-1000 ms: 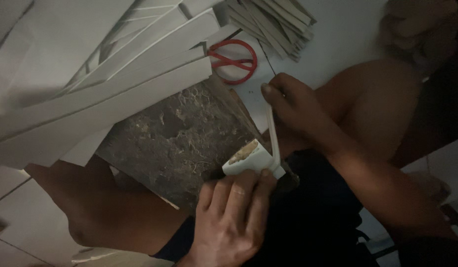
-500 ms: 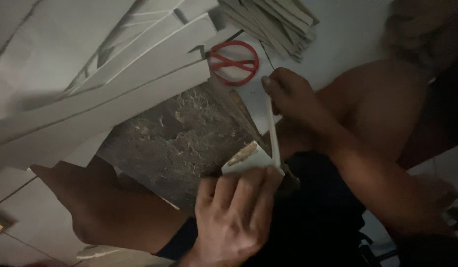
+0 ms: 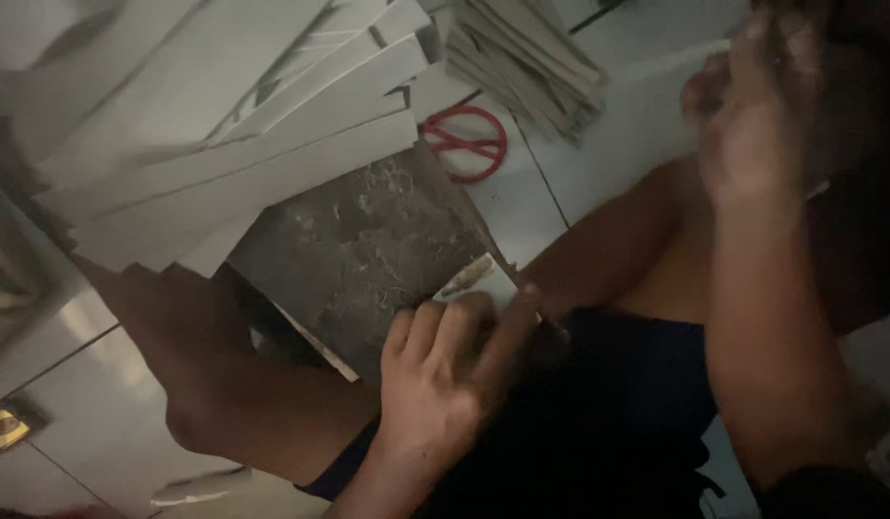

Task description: The person applies glue to the edge of a white paper strip using a small brush and presses it onto a stack of paper. The person repeats this process with multiple paper strips, placing each glued strip onto the stack.

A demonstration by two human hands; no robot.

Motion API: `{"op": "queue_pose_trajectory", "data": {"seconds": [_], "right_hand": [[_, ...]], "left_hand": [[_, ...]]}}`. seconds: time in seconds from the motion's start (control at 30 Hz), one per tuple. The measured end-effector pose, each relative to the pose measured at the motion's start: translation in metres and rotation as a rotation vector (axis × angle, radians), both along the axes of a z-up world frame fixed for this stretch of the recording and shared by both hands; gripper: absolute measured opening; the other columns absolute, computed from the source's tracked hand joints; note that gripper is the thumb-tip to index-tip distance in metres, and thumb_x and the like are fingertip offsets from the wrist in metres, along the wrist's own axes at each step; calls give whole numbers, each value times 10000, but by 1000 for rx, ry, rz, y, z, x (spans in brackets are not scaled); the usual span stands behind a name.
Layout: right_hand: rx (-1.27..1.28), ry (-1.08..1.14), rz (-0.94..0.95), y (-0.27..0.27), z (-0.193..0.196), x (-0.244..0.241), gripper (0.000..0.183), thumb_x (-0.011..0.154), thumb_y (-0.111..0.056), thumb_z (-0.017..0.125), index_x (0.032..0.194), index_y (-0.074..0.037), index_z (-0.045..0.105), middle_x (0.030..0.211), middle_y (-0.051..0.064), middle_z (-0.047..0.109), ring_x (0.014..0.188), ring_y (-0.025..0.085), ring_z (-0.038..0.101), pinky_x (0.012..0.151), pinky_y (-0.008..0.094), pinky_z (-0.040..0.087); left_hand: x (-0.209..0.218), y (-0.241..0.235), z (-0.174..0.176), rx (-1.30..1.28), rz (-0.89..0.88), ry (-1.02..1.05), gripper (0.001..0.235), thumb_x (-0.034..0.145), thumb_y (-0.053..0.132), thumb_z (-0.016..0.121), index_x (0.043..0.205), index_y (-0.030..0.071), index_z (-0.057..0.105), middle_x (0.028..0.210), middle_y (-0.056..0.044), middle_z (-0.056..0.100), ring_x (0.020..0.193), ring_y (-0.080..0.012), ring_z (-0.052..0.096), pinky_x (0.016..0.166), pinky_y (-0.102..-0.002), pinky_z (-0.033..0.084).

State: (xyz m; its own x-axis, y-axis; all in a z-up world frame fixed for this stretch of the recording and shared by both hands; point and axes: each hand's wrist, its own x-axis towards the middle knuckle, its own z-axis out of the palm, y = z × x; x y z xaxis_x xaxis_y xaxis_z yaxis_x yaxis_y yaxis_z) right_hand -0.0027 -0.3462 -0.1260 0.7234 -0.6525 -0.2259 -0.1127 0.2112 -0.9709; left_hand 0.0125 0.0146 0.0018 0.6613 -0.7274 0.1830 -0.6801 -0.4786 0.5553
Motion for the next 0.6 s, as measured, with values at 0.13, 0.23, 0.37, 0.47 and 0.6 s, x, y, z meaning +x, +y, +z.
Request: {"op": "queue_pose_trajectory", "data": {"seconds": [0.13, 0.23, 0.37, 0.47, 0.6], "right_hand": [[-157, 88, 159, 7, -3, 25, 213, 1139, -209, 691, 1276, -86, 585, 1080, 50, 659, 920, 193, 683, 764, 356, 572], [-340, 251, 247, 32, -18, 40, 205, 1034, -148, 663, 1201, -40, 614, 1036, 73, 689, 870, 186, 693, 689, 364, 569], [-901, 226, 369, 56, -4, 45, 175, 1107, -120, 673, 1166, 45, 672, 1091, 178, 729, 941, 247, 711, 796, 379, 577], [-1126, 124, 383, 75, 34, 44, 180, 1138, -133, 687, 1182, 42, 695, 1105, 208, 732, 962, 274, 707, 797, 386, 577], [-940, -58, 507, 120, 102, 44, 193, 1142, -188, 673, 1266, -41, 690, 1116, 141, 742, 968, 215, 735, 796, 342, 600]], "left_hand": [[-1, -5, 14, -23, 49, -48, 431, 903, 147, 711, 1334, 132, 694, 1025, -63, 601, 878, -232, 617, 778, -411, 509], [-1, -7, 18, -54, 68, -52, 401, 890, 127, 724, 1291, 132, 706, 987, -60, 605, 885, -235, 637, 772, -406, 521], [-5, 9, 17, -157, 52, 5, 382, 913, 98, 741, 1292, 85, 700, 1023, -76, 636, 935, -255, 670, 824, -411, 550], [1, 26, 21, -380, 116, 251, 332, 1003, 69, 734, 1323, 93, 648, 1199, -95, 656, 1102, -277, 694, 946, -372, 607], [39, 52, 25, -64, 250, -95, 532, 868, 98, 793, 1367, 63, 612, 1330, -174, 564, 1213, -373, 562, 998, -511, 513]]}}
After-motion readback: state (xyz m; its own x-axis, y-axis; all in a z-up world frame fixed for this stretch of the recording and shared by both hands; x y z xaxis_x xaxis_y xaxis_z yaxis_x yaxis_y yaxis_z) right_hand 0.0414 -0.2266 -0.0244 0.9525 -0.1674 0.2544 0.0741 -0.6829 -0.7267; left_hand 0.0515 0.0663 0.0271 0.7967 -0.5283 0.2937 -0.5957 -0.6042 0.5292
